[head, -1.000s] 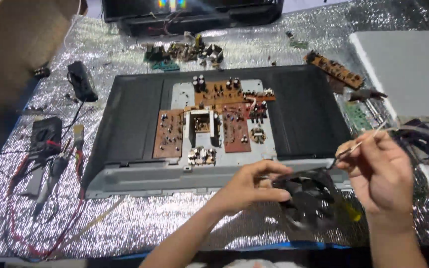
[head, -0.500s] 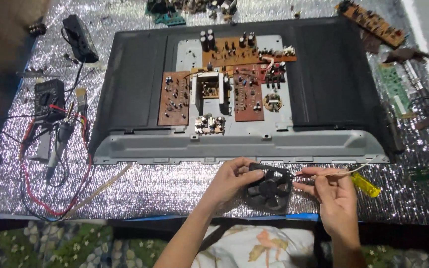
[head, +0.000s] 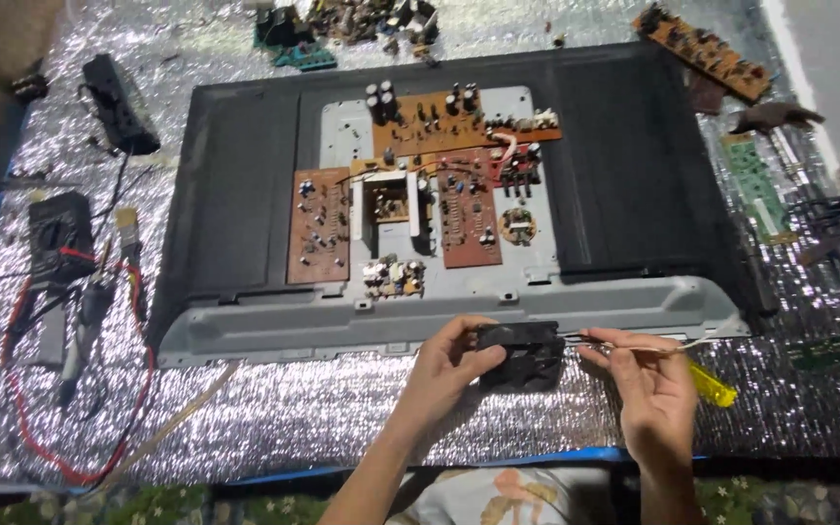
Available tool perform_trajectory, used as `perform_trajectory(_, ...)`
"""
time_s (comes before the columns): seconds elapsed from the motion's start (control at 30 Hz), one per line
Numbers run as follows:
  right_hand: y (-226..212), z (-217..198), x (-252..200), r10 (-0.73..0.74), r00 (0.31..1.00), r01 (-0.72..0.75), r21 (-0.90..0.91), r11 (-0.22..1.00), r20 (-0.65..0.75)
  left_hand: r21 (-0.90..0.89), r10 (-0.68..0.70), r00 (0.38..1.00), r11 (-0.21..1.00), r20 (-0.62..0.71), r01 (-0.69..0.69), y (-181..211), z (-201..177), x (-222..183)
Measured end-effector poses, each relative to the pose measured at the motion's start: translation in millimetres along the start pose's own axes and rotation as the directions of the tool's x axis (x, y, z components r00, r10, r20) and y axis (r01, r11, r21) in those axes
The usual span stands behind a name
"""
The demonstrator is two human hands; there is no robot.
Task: Installing a cooling fan into an electronic device chassis using a lighter and plastic rod for mounting.
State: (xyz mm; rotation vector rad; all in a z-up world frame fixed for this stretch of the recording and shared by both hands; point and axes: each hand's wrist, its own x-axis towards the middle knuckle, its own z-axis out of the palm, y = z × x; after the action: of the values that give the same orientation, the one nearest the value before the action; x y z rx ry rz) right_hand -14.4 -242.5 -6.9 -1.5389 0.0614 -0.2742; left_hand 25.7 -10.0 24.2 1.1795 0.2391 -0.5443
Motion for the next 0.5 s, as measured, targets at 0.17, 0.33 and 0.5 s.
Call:
perform_trajectory(0.17,-9,-7,11,0.173,0.981,-0.163,-0.105,0.981,0.089,0.085,0.129,0.990,0.987,0.057,-0.133,-14,11,35)
perform_trajectory(0.33,-16,-29,55,0.310,0.950,-0.309,-0.179,0.934,-0.026,0.295,0.338,0.936,0.889,0.098,-0.351,1,47,75)
perform_trajectory(0.5,-36,-50,131,0.082,0.995,-0.095,-0.358,0.929,-0.053,0.499,0.590,0.787,0.633,0.182,-0.591,19,78,119)
